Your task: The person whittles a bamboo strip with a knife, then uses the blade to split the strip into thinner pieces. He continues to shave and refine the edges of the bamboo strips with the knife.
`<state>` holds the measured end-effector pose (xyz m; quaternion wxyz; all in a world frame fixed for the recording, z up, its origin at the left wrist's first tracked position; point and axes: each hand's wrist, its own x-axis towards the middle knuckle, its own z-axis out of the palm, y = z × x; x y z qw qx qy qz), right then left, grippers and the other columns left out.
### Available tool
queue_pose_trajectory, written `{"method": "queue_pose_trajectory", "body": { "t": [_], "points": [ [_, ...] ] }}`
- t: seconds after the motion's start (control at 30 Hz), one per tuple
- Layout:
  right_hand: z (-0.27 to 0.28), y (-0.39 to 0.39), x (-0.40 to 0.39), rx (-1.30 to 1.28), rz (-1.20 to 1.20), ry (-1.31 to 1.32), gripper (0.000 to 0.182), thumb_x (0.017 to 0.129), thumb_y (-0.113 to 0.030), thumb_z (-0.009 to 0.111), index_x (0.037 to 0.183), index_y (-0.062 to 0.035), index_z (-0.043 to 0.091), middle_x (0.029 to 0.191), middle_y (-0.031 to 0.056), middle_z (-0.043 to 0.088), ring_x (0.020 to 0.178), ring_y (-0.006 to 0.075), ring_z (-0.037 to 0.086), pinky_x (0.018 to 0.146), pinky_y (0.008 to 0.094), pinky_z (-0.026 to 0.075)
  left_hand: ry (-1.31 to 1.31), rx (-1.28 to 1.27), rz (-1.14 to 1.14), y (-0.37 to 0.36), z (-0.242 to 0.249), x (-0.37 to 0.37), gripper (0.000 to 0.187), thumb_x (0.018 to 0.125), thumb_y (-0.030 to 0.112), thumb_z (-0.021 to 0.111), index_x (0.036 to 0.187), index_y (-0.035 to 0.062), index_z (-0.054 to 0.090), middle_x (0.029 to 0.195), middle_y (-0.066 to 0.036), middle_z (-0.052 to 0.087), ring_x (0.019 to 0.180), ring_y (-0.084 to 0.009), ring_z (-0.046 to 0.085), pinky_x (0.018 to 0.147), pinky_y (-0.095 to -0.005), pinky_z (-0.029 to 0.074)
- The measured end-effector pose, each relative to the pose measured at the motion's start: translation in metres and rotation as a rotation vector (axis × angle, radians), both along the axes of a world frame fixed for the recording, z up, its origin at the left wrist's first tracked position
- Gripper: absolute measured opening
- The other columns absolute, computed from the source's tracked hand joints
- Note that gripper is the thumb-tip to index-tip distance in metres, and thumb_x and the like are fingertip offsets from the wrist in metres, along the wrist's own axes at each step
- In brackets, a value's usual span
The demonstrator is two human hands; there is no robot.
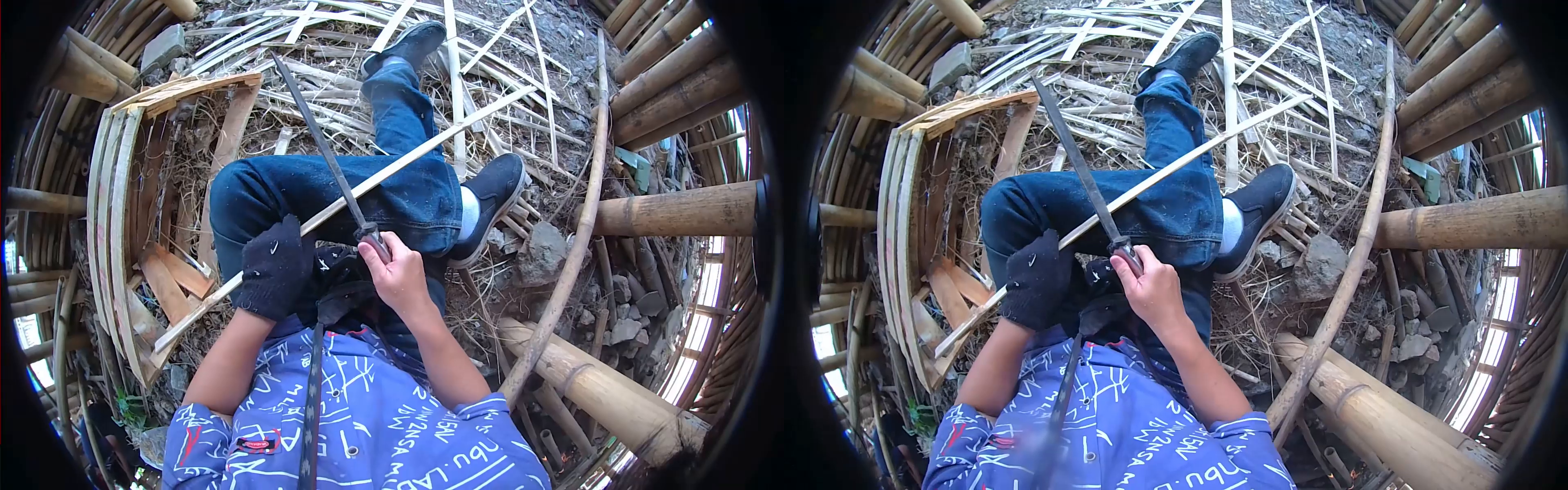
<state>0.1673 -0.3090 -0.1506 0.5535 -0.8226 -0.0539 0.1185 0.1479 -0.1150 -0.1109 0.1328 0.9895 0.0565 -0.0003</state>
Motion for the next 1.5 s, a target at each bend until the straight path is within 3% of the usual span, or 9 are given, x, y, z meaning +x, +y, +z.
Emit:
{"method": "queue_pose_trajectory", "body": {
  "t": [0.2,0.3,0.53,1.13,1.2,1.3,1.5],
  "points": [
    [-0.015,0.008,-0.001,0.030,-0.025,-0.022,0.033,0.091,-0.035,0.064,0.090,-0.0022,0.062,0.066,0.0196,0.063,0.064,0.0384,0.065,0.054,0.0417,0.049,0.127,-0.020,-0.068,0.010,0.003,0.010,0.018,0.088,0.021,0.058,0.085,0.0033,0.059,0.067,-0.019,0.062,0.065,-0.0377,0.064,0.060,-0.0479,0.050],
    [-0.018,0.013,0.000,0.047,-0.037,-0.042,0.035,0.091,-0.038,0.064,0.090,-0.0037,0.061,0.064,0.0191,0.063,0.064,0.0393,0.065,0.054,0.0426,0.049,0.123,-0.019,-0.071,0.008,0.003,0.015,0.024,0.089,0.027,0.059,0.081,0.0050,0.061,0.069,-0.019,0.065,0.066,-0.0374,0.066,0.059,-0.0474,0.052],
    [-0.015,-0.003,0.022,-0.427,0.094,-0.246,0.043,0.086,-0.051,0.064,0.080,-0.0081,0.057,0.063,0.0167,0.064,0.061,0.0383,0.065,0.049,0.0475,0.049,0.127,-0.011,-0.063,0.005,-0.003,0.014,0.018,0.089,0.020,0.055,0.083,0.0039,0.060,0.067,-0.020,0.063,0.067,-0.0374,0.065,0.060,-0.0479,0.052],
    [-0.021,-0.018,0.036,-0.674,0.119,-0.298,0.051,0.083,-0.059,0.063,0.077,-0.0088,0.055,0.063,0.0158,0.064,0.062,0.0384,0.066,0.052,0.0473,0.050,0.078,-0.040,-0.033,0.006,-0.005,0.006,0.023,0.091,0.026,0.058,0.080,0.0059,0.060,0.066,-0.018,0.063,0.064,-0.0371,0.064,0.056,-0.0471,0.050],
    [-0.022,-0.035,0.049,-0.576,-0.027,-0.115,0.052,0.087,-0.057,0.061,0.078,-0.0055,0.060,0.065,0.0204,0.064,0.064,0.0415,0.065,0.054,0.0493,0.049,0.065,-0.043,-0.026,0.008,-0.004,0.004,0.024,0.091,0.027,0.058,0.079,0.0062,0.059,0.065,-0.017,0.062,0.063,-0.0372,0.064,0.056,-0.0471,0.050],
    [-0.024,-0.047,0.065,-0.375,-0.179,-0.076,0.049,0.091,-0.047,0.061,0.074,-0.0008,0.061,0.063,0.0228,0.061,0.065,0.0444,0.062,0.055,0.0488,0.046,0.035,-0.069,-0.034,0.008,-0.003,0.001,0.026,0.092,0.029,0.058,0.078,0.0067,0.058,0.064,-0.017,0.061,0.063,-0.0376,0.063,0.055,-0.0468,0.049],
    [-0.014,-0.030,0.036,-0.401,-0.022,-0.149,0.051,0.089,-0.051,0.061,0.073,-0.0033,0.058,0.061,0.0209,0.061,0.064,0.0434,0.063,0.054,0.0489,0.047,0.085,-0.042,0.013,0.002,-0.005,0.015,0.027,0.093,0.029,0.056,0.080,0.0061,0.059,0.068,-0.019,0.063,0.066,-0.0388,0.064,0.057,-0.0483,0.049]
  ]
}}
